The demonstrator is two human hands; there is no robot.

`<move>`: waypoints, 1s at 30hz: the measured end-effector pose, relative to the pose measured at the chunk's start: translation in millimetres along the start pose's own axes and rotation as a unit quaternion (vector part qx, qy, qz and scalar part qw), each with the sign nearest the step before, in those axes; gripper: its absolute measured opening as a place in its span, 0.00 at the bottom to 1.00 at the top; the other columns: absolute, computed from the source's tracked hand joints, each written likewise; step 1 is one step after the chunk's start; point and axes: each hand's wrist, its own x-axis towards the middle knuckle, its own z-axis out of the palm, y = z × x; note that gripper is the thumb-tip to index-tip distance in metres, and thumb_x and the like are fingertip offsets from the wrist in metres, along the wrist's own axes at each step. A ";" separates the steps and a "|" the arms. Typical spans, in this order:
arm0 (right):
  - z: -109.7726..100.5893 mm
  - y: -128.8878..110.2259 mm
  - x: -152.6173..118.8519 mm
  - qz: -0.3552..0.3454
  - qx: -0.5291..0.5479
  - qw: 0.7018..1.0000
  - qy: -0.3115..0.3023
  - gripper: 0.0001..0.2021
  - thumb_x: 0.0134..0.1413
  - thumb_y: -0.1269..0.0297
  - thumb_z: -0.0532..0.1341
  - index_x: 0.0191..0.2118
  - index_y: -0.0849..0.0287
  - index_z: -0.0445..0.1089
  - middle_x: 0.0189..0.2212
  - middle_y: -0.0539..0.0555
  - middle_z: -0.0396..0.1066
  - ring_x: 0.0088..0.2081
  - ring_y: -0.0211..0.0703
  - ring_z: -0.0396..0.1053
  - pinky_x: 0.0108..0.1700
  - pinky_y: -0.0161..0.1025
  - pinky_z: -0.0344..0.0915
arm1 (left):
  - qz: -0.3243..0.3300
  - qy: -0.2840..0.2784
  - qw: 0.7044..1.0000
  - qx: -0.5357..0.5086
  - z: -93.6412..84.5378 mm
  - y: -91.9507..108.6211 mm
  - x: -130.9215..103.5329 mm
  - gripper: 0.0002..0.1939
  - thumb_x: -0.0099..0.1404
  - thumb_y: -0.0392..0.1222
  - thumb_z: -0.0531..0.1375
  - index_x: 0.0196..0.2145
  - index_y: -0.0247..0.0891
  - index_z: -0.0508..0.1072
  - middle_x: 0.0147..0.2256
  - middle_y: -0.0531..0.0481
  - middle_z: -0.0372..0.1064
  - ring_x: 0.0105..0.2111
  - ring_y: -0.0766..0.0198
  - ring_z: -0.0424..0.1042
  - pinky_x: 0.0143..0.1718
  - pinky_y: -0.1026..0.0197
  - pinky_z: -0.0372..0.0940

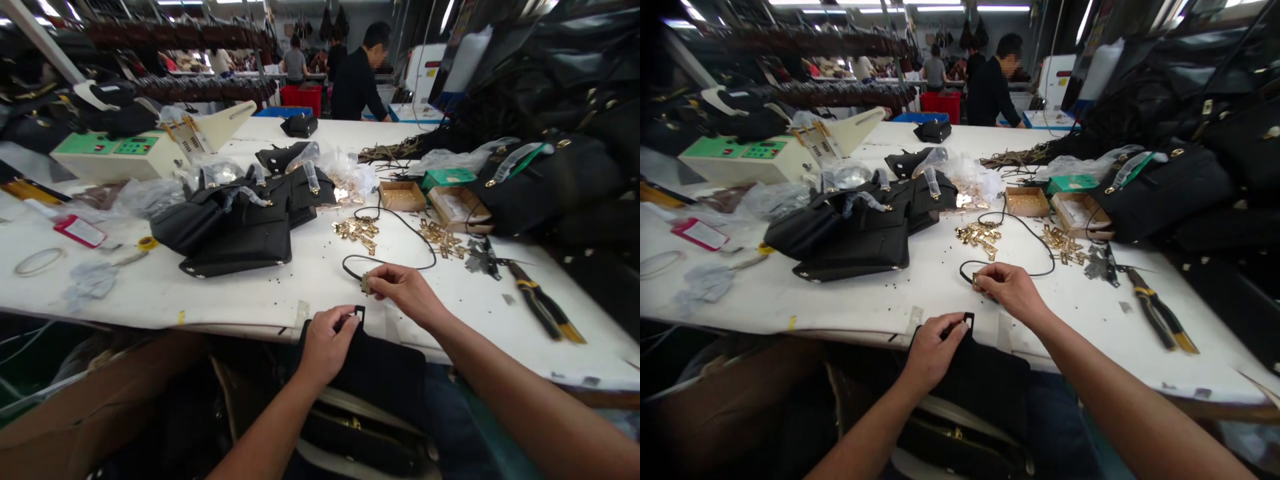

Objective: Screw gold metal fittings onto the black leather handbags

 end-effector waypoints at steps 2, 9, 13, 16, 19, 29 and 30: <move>6.4 7.7 -26.0 0.031 0.024 0.999 -0.010 0.15 0.51 0.52 0.68 0.36 0.60 0.76 0.31 0.53 0.77 0.33 0.42 0.72 0.36 0.39 0.71 | -0.027 0.005 0.999 -0.021 1.2 -1.5 -3.1 0.12 0.67 0.46 0.62 0.46 0.43 0.80 0.37 0.50 0.80 0.38 0.58 0.76 0.44 0.57 0.69; 13.1 25.6 -62.8 0.065 -0.002 0.997 -0.043 0.15 0.55 0.51 0.66 0.39 0.59 0.78 0.33 0.52 0.77 0.32 0.41 0.72 0.38 0.40 0.72 | -0.014 0.014 0.997 -0.075 7.3 7.5 -14.6 0.10 0.67 0.45 0.62 0.43 0.41 0.80 0.38 0.51 0.80 0.36 0.62 0.76 0.42 0.61 0.69; 12.3 25.1 -66.9 0.054 0.008 0.997 -0.058 0.15 0.56 0.50 0.66 0.37 0.59 0.78 0.33 0.52 0.76 0.31 0.41 0.72 0.37 0.39 0.72 | -0.019 0.022 0.995 -0.095 9.7 10.2 -16.3 0.10 0.67 0.45 0.62 0.42 0.40 0.80 0.38 0.51 0.80 0.35 0.63 0.76 0.42 0.61 0.70; 12.8 25.1 -69.0 0.056 0.018 0.996 -0.062 0.15 0.56 0.51 0.66 0.37 0.59 0.79 0.32 0.52 0.76 0.32 0.41 0.73 0.38 0.39 0.73 | -0.022 0.022 0.995 -0.097 9.9 10.6 -16.2 0.09 0.67 0.45 0.62 0.42 0.40 0.80 0.38 0.51 0.80 0.36 0.63 0.76 0.41 0.62 0.69; 13.6 25.5 -71.0 0.063 0.032 0.995 -0.065 0.14 0.56 0.51 0.67 0.36 0.59 0.79 0.31 0.52 0.76 0.33 0.42 0.73 0.39 0.40 0.74 | -0.023 0.020 0.995 -0.091 8.8 11.7 -16.5 0.09 0.67 0.44 0.62 0.41 0.40 0.80 0.36 0.51 0.80 0.34 0.64 0.75 0.40 0.62 0.69; 13.0 27.5 -70.1 0.086 0.042 0.994 -0.061 0.14 0.56 0.52 0.67 0.35 0.60 0.77 0.29 0.52 0.76 0.33 0.44 0.75 0.39 0.41 0.74 | -0.021 0.014 0.995 -0.096 7.3 12.6 -16.5 0.08 0.67 0.43 0.62 0.40 0.40 0.81 0.36 0.52 0.80 0.34 0.64 0.76 0.40 0.63 0.69; 13.0 28.3 -70.0 0.084 0.034 0.994 -0.063 0.14 0.56 0.52 0.67 0.35 0.60 0.78 0.30 0.52 0.76 0.33 0.44 0.75 0.39 0.41 0.74 | -0.022 0.013 0.995 -0.097 7.4 12.7 -16.3 0.08 0.67 0.43 0.62 0.40 0.40 0.81 0.35 0.52 0.80 0.33 0.64 0.76 0.40 0.63 0.69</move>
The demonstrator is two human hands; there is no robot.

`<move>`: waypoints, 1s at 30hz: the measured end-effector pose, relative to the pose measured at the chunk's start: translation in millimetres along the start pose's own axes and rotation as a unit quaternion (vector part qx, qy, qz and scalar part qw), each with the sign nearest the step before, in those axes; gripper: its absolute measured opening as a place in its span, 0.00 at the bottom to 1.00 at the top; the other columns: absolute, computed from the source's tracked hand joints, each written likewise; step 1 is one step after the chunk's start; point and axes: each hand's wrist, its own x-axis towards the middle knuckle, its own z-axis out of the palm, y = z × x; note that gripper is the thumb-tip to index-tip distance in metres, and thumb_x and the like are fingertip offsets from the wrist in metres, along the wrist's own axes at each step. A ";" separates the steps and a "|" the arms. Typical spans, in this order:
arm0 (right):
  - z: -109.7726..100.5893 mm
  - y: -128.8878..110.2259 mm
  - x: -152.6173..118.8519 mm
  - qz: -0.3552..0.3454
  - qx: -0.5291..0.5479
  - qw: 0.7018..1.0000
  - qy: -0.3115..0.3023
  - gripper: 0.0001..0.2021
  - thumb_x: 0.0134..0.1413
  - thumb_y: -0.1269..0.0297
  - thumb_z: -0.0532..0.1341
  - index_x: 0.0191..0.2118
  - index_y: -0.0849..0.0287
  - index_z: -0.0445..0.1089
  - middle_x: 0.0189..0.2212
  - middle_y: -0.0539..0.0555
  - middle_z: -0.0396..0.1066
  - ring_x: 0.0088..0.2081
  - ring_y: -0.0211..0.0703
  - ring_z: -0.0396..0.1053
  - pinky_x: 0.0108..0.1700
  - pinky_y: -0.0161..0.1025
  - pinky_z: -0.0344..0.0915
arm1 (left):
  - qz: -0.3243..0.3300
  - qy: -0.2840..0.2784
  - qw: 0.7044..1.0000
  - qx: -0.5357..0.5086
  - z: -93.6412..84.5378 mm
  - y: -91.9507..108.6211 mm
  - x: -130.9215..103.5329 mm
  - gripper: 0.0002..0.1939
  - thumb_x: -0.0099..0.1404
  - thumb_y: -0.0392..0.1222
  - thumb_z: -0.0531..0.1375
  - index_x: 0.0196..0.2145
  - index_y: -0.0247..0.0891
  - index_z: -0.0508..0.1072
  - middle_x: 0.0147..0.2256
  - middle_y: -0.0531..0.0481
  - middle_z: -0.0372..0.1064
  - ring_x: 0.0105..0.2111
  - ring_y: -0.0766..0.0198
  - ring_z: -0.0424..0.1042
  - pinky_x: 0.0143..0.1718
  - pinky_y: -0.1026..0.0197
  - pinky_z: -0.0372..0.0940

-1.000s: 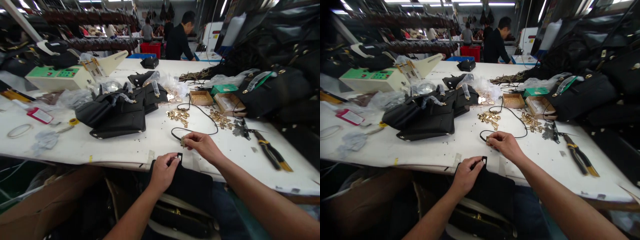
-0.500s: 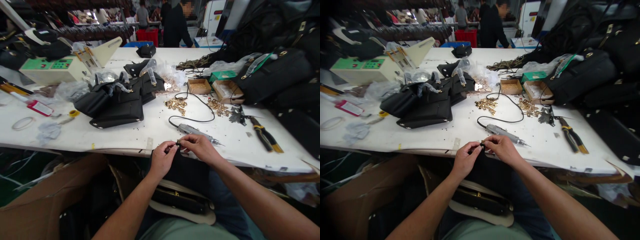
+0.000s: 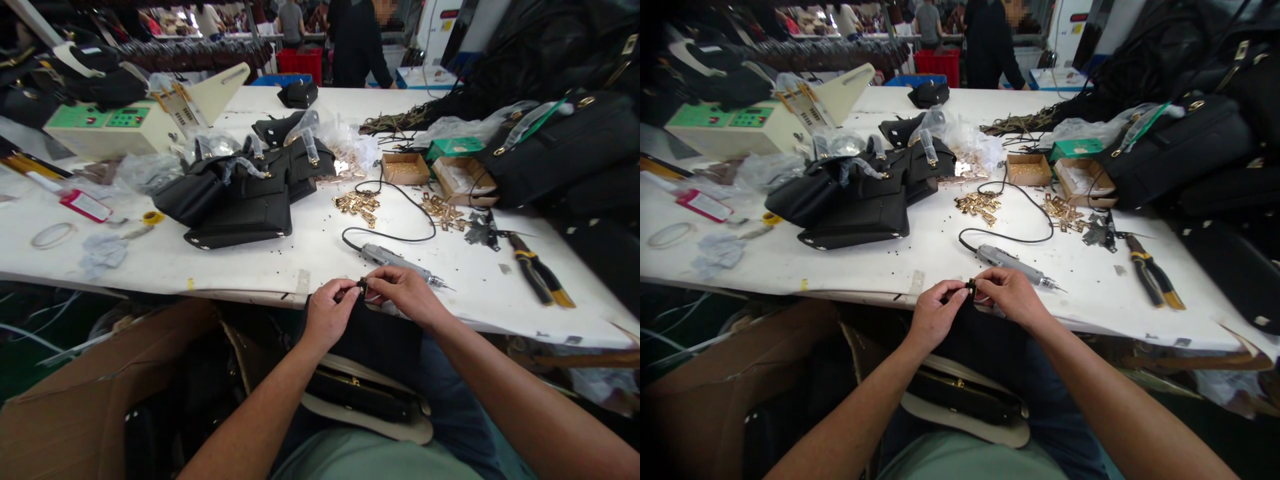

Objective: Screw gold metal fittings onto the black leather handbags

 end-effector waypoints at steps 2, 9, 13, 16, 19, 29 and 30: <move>0.1 1.3 0.0 -0.004 -0.018 1.000 -0.007 0.15 0.57 0.52 0.66 0.36 0.60 0.78 0.30 0.52 0.77 0.33 0.43 0.74 0.38 0.40 0.73 | -0.002 0.002 1.000 -0.001 0.2 -0.1 0.3 0.08 0.67 0.43 0.62 0.40 0.40 0.81 0.35 0.52 0.80 0.33 0.64 0.75 0.39 0.63 0.69; 1.8 -2.9 -4.7 -0.005 -0.022 1.000 -0.020 0.13 0.57 0.55 0.65 0.38 0.60 0.80 0.31 0.53 0.78 0.33 0.42 0.74 0.38 0.38 0.71 | -0.007 0.007 1.000 0.012 1.7 -1.4 0.6 0.08 0.66 0.43 0.63 0.40 0.40 0.80 0.34 0.52 0.80 0.32 0.64 0.75 0.38 0.63 0.68; 2.5 -3.9 -6.5 -0.017 -0.050 0.999 -0.013 0.12 0.55 0.56 0.67 0.40 0.59 0.79 0.32 0.52 0.78 0.33 0.43 0.74 0.36 0.36 0.69 | 0.000 0.018 1.000 0.020 1.9 0.4 0.4 0.07 0.66 0.41 0.63 0.39 0.40 0.80 0.34 0.52 0.79 0.31 0.65 0.73 0.36 0.63 0.67; 3.9 -1.9 -5.9 -0.028 -0.082 0.996 0.001 0.13 0.54 0.55 0.68 0.40 0.58 0.79 0.32 0.52 0.78 0.33 0.43 0.73 0.35 0.36 0.67 | 0.001 0.019 0.999 0.026 1.6 1.4 0.3 0.07 0.65 0.41 0.63 0.39 0.40 0.81 0.35 0.52 0.79 0.31 0.65 0.73 0.36 0.63 0.67; 5.9 -1.8 -5.2 -0.039 -0.108 0.993 0.007 0.12 0.57 0.55 0.65 0.39 0.58 0.79 0.32 0.51 0.78 0.33 0.43 0.73 0.35 0.37 0.67 | -0.008 0.004 1.000 0.011 0.8 2.0 0.9 0.09 0.66 0.42 0.63 0.42 0.40 0.81 0.36 0.51 0.80 0.32 0.65 0.74 0.37 0.63 0.68; 11.0 -18.5 -7.9 -0.042 -0.157 0.986 0.031 0.10 0.55 0.60 0.61 0.35 0.59 0.78 0.26 0.49 0.75 0.28 0.40 0.68 0.31 0.36 0.61 | -0.050 -0.004 0.999 -0.023 0.3 8.1 6.9 0.09 0.63 0.44 0.63 0.36 0.38 0.81 0.31 0.51 0.78 0.30 0.65 0.72 0.34 0.63 0.65; 11.6 -19.0 -7.7 -0.044 -0.162 0.985 0.034 0.10 0.55 0.60 0.61 0.34 0.59 0.78 0.26 0.49 0.74 0.28 0.39 0.68 0.30 0.36 0.61 | -0.056 -0.004 0.998 -0.029 1.3 7.3 7.3 0.09 0.63 0.44 0.63 0.36 0.38 0.81 0.30 0.52 0.78 0.29 0.65 0.72 0.34 0.63 0.65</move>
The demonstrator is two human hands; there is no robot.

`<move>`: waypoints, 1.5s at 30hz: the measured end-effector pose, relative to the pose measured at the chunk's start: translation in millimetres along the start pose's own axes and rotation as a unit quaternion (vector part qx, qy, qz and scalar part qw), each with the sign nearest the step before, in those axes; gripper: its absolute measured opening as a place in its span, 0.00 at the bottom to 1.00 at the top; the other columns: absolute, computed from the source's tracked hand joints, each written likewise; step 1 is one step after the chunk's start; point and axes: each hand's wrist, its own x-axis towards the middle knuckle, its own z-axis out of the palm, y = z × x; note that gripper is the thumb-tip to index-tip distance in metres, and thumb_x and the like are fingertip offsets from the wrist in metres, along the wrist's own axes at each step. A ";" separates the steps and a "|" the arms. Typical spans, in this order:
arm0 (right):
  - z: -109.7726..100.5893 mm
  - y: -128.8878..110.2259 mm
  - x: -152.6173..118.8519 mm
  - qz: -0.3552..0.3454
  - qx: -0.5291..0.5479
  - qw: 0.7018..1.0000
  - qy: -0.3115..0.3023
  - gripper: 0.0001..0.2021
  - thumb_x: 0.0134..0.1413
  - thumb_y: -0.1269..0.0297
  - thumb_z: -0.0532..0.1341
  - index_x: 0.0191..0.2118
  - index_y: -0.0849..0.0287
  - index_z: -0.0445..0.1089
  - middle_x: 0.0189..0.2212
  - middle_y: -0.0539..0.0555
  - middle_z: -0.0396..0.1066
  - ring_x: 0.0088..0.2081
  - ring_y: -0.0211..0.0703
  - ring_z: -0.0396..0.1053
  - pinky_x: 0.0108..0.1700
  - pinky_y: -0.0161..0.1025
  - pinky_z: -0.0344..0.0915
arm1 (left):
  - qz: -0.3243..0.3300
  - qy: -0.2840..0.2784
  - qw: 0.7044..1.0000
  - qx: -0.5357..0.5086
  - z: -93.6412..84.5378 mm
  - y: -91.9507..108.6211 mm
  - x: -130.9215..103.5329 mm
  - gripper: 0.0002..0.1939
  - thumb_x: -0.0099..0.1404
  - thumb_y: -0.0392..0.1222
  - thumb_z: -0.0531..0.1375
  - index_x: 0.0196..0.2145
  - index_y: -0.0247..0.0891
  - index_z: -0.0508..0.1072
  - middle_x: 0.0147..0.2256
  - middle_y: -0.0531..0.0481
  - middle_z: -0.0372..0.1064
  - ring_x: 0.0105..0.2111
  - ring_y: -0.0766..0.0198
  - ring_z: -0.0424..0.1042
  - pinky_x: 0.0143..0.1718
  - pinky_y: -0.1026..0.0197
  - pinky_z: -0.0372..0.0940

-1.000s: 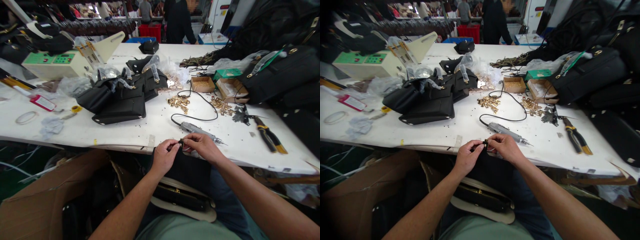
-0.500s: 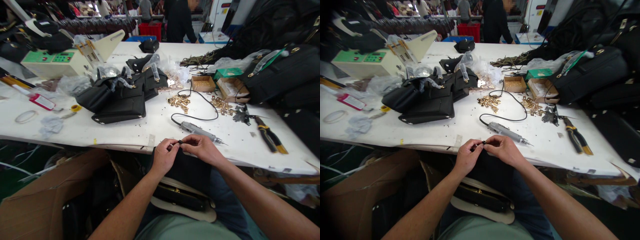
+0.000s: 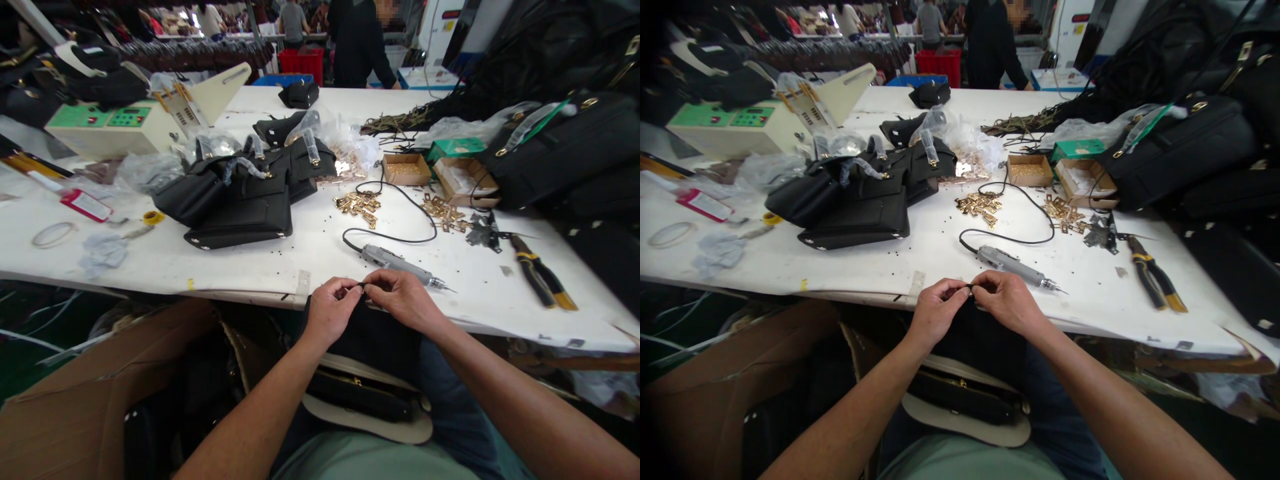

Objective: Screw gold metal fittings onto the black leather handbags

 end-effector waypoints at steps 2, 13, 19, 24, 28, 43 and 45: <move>1.7 0.2 0.9 -0.009 -0.014 1.000 0.007 0.10 0.54 0.61 0.60 0.34 0.59 0.77 0.25 0.49 0.74 0.27 0.39 0.68 0.31 0.36 0.60 | -0.007 0.000 1.000 -0.007 2.3 -2.2 1.1 0.09 0.62 0.44 0.63 0.35 0.38 0.81 0.30 0.52 0.78 0.29 0.65 0.72 0.34 0.63 0.65; 8.9 21.3 1.8 -0.002 0.028 0.999 0.020 0.12 0.57 0.60 0.62 0.41 0.58 0.79 0.31 0.50 0.78 0.31 0.42 0.71 0.34 0.37 0.63 | -0.023 -0.017 0.997 0.071 4.7 1.9 10.2 0.08 0.64 0.44 0.60 0.32 0.40 0.77 0.27 0.55 0.75 0.27 0.65 0.72 0.31 0.64 0.62; 7.6 26.7 -1.2 0.012 0.049 0.998 -0.023 0.15 0.53 0.62 0.63 0.45 0.60 0.78 0.34 0.52 0.79 0.31 0.41 0.71 0.33 0.36 0.61 | -0.023 -0.065 0.994 0.083 -0.3 -2.5 17.9 0.09 0.64 0.46 0.59 0.33 0.40 0.77 0.27 0.54 0.74 0.28 0.64 0.71 0.31 0.64 0.61; 11.0 24.8 -0.4 0.032 0.035 0.999 -0.011 0.17 0.51 0.63 0.62 0.47 0.60 0.76 0.30 0.50 0.78 0.25 0.37 0.64 0.28 0.35 0.56 | -0.004 -0.069 0.990 0.120 -1.9 -2.2 16.5 0.09 0.66 0.46 0.57 0.34 0.41 0.75 0.25 0.56 0.70 0.26 0.65 0.68 0.30 0.64 0.58; 13.5 24.3 0.1 0.030 0.030 0.999 -0.007 0.17 0.50 0.65 0.61 0.47 0.60 0.75 0.27 0.48 0.75 0.24 0.36 0.62 0.26 0.34 0.55 | 0.015 -0.071 0.986 0.149 -3.4 0.5 13.9 0.08 0.67 0.45 0.56 0.34 0.42 0.74 0.26 0.56 0.70 0.28 0.64 0.68 0.31 0.63 0.59; 20.0 31.5 3.5 0.018 0.023 0.999 0.014 0.16 0.50 0.66 0.62 0.46 0.60 0.73 0.28 0.49 0.76 0.27 0.38 0.67 0.29 0.34 0.59 | -0.022 -0.166 0.986 0.024 -10.3 -6.7 21.8 0.13 0.57 0.38 0.62 0.42 0.37 0.75 0.28 0.55 0.75 0.26 0.67 0.70 0.28 0.66 0.60; 19.7 32.6 3.5 0.018 0.025 0.999 0.014 0.16 0.50 0.65 0.62 0.46 0.60 0.73 0.28 0.49 0.76 0.26 0.38 0.67 0.29 0.34 0.59 | -0.022 -0.161 0.986 0.036 -9.6 -4.9 20.9 0.14 0.56 0.34 0.61 0.41 0.36 0.75 0.28 0.54 0.76 0.25 0.67 0.70 0.28 0.66 0.59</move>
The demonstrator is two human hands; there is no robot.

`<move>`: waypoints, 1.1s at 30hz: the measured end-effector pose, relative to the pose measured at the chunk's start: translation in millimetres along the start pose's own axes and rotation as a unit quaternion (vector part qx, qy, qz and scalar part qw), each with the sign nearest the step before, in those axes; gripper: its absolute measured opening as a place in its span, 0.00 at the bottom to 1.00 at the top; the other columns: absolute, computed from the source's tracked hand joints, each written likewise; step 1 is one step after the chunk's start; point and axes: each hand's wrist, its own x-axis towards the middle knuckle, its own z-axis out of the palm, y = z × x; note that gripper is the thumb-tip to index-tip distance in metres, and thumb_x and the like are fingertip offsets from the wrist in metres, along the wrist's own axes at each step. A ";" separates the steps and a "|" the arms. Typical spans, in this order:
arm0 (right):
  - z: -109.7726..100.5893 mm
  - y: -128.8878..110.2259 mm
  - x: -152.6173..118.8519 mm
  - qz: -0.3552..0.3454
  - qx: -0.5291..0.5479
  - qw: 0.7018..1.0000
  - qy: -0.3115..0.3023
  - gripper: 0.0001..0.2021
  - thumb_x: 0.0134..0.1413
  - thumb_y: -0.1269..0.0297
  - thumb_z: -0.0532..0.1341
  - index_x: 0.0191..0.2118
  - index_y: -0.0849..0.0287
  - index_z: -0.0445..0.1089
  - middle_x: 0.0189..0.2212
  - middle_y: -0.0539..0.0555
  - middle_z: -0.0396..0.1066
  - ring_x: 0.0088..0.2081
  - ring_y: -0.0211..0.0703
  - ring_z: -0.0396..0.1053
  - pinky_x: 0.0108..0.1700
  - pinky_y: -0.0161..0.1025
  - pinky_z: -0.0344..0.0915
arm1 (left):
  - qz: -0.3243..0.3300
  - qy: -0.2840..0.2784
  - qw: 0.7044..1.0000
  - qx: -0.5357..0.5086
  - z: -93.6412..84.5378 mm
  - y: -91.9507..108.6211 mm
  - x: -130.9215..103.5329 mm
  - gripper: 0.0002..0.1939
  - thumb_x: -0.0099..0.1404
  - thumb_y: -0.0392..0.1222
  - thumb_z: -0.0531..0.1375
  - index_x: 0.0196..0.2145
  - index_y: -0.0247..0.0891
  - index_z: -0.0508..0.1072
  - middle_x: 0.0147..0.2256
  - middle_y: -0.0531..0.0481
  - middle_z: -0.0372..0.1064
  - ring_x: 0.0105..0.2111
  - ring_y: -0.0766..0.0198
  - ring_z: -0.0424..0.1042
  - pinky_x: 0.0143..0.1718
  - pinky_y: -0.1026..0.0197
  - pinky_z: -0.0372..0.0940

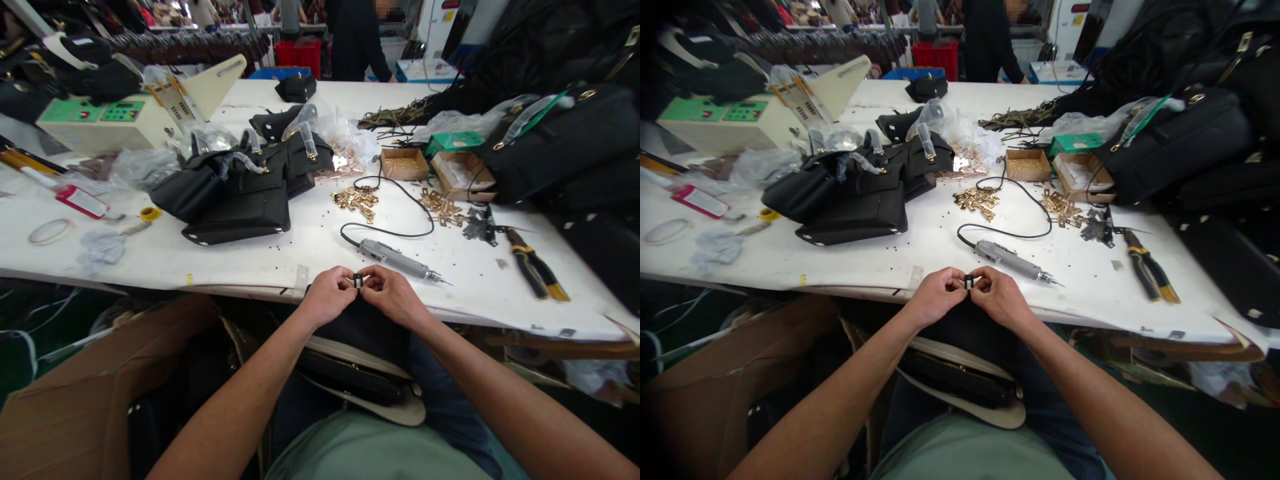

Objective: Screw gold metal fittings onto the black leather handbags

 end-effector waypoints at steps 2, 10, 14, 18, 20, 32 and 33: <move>0.1 1.2 0.0 -0.002 0.004 1.000 0.000 0.16 0.49 0.65 0.62 0.46 0.60 0.73 0.28 0.49 0.76 0.26 0.38 0.67 0.29 0.34 0.59 | -0.001 0.020 0.999 0.026 2.2 1.9 -0.1 0.14 0.55 0.33 0.60 0.40 0.36 0.76 0.28 0.54 0.76 0.25 0.67 0.70 0.28 0.66 0.59; 0.0 4.7 1.4 -0.006 0.006 1.000 0.006 0.15 0.51 0.62 0.64 0.45 0.59 0.73 0.28 0.49 0.75 0.27 0.38 0.68 0.29 0.34 0.59 | -0.005 0.037 0.999 0.037 4.5 4.0 1.9 0.13 0.55 0.33 0.60 0.39 0.36 0.78 0.26 0.54 0.75 0.24 0.67 0.69 0.25 0.66 0.57; -6.0 1.6 0.8 -0.004 0.016 1.000 -0.013 0.17 0.57 0.53 0.63 0.46 0.59 0.75 0.26 0.49 0.74 0.26 0.39 0.67 0.29 0.35 0.58 | -0.020 0.015 1.000 -0.017 2.4 4.9 1.8 0.13 0.57 0.37 0.62 0.41 0.35 0.77 0.27 0.53 0.76 0.23 0.68 0.68 0.25 0.66 0.58; -9.5 2.1 -0.6 -0.007 0.032 0.999 -0.029 0.14 0.58 0.57 0.62 0.46 0.59 0.75 0.27 0.49 0.75 0.28 0.39 0.67 0.31 0.36 0.59 | -0.015 0.006 1.000 -0.011 2.4 3.6 2.5 0.13 0.57 0.35 0.61 0.41 0.36 0.77 0.26 0.53 0.76 0.22 0.68 0.67 0.25 0.66 0.57; -8.8 4.4 -0.6 -0.008 0.042 0.999 -0.032 0.15 0.55 0.61 0.63 0.47 0.59 0.74 0.29 0.49 0.76 0.28 0.39 0.68 0.32 0.35 0.60 | -0.007 0.011 1.000 0.001 2.4 2.3 3.2 0.13 0.56 0.35 0.61 0.40 0.36 0.78 0.26 0.53 0.76 0.22 0.68 0.67 0.25 0.66 0.57; -1.8 9.3 -0.2 -0.018 0.041 0.999 -0.022 0.16 0.52 0.60 0.66 0.47 0.58 0.73 0.31 0.49 0.75 0.29 0.39 0.69 0.32 0.35 0.63 | -0.010 -0.015 1.000 -0.016 -1.4 -0.2 4.3 0.12 0.57 0.35 0.60 0.40 0.37 0.78 0.27 0.53 0.75 0.24 0.67 0.68 0.28 0.65 0.59; -1.9 9.2 -0.4 -0.020 0.037 0.999 -0.020 0.16 0.53 0.59 0.66 0.47 0.58 0.73 0.31 0.50 0.75 0.29 0.39 0.70 0.33 0.35 0.63 | -0.010 -0.017 1.000 -0.020 -1.8 -0.3 4.6 0.12 0.57 0.35 0.61 0.39 0.37 0.79 0.27 0.53 0.75 0.24 0.67 0.69 0.29 0.65 0.60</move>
